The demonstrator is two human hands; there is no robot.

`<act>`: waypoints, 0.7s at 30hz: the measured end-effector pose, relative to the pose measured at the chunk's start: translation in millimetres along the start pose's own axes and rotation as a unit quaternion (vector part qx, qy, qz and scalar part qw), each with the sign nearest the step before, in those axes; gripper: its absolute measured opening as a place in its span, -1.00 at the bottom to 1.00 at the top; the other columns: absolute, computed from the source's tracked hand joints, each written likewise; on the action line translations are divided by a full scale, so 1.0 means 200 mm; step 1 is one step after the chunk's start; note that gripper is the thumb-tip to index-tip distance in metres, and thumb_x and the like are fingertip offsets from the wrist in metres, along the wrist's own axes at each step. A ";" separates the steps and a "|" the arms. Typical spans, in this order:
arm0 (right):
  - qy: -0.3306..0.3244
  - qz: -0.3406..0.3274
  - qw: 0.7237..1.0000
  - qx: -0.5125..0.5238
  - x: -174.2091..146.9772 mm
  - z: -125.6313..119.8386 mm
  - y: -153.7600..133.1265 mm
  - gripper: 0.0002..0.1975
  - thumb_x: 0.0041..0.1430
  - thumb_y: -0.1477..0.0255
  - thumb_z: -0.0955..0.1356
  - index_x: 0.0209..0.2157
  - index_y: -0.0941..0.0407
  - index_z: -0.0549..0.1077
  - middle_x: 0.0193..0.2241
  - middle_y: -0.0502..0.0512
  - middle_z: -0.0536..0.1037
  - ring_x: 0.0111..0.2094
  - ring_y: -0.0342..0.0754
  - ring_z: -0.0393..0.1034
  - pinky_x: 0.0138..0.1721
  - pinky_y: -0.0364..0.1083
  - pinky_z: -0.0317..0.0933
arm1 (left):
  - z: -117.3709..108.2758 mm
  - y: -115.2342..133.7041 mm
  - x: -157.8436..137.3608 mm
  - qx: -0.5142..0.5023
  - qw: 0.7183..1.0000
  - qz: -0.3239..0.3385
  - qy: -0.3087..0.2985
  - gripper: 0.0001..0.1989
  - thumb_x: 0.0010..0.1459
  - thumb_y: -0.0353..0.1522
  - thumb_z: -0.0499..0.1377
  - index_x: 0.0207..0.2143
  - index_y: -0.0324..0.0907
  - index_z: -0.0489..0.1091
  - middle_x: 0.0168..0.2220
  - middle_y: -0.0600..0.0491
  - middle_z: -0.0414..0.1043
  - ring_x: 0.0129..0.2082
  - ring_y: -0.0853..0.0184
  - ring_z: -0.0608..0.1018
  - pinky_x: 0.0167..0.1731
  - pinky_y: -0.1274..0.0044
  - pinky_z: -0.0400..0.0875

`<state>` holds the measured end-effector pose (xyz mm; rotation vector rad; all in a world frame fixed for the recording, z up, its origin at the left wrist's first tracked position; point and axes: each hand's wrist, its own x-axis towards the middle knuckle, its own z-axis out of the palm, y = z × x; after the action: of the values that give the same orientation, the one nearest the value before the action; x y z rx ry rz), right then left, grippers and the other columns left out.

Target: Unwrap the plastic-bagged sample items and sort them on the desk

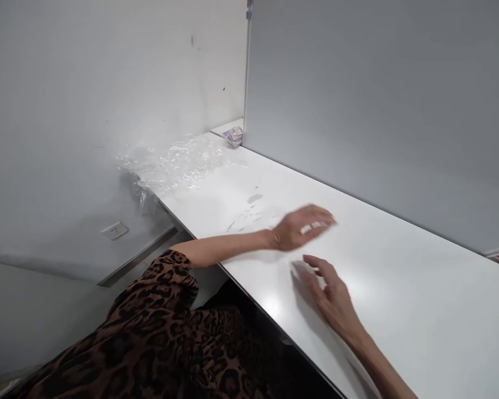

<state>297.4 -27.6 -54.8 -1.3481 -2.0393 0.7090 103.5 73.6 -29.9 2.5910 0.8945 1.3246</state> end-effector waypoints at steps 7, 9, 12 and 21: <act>-0.035 -0.341 0.932 -0.113 0.15 0.50 -0.26 -0.55 0.53 0.32 0.29 0.34 0.16 0.32 0.24 0.40 0.48 0.25 0.28 0.40 0.17 0.30 0.46 | -0.51 -1.06 0.05 0.100 0.932 -0.318 0.145 -0.45 0.35 -0.35 0.25 0.35 -0.20 0.31 0.46 -0.32 0.19 0.53 0.01 0.25 0.53 0.19 0.16; -0.044 -0.346 0.928 -0.134 0.18 0.57 -0.29 -0.53 0.53 0.33 0.30 0.36 0.19 0.29 0.27 0.43 0.45 0.30 0.32 0.35 0.19 0.35 0.43 | -0.67 -1.27 0.09 0.126 0.907 -0.370 0.158 -0.32 0.32 -0.32 0.30 0.43 -0.15 0.20 0.56 -0.28 -0.01 0.61 -0.02 0.04 0.57 0.15 0.02; -0.055 -0.333 0.933 -0.125 0.21 0.58 -0.31 -0.51 0.54 0.35 0.29 0.38 0.22 0.27 0.28 0.42 0.45 0.32 0.28 0.32 0.22 0.30 0.40 | -0.86 -1.51 0.15 0.153 0.877 -0.405 0.211 -0.17 0.29 -0.23 0.36 0.49 -0.06 0.07 0.61 -0.19 -0.20 0.64 -0.03 -0.17 0.60 0.07 -0.12; -0.008 -0.355 0.922 -0.158 0.23 0.57 -0.26 -0.63 0.54 0.36 0.29 0.25 0.18 0.47 0.16 0.22 0.62 0.17 0.13 0.53 0.09 0.09 0.50 | -1.04 -1.96 0.13 0.129 0.825 -0.481 0.269 0.13 0.06 -0.50 0.56 0.47 -0.09 -0.07 0.63 -0.10 -0.41 0.61 -0.05 -0.21 0.50 -0.26 -0.37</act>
<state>167.6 -14.6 -88.0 -0.6417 -2.4935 0.0646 -223.5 375.0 -15.5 1.3599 2.1782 1.5906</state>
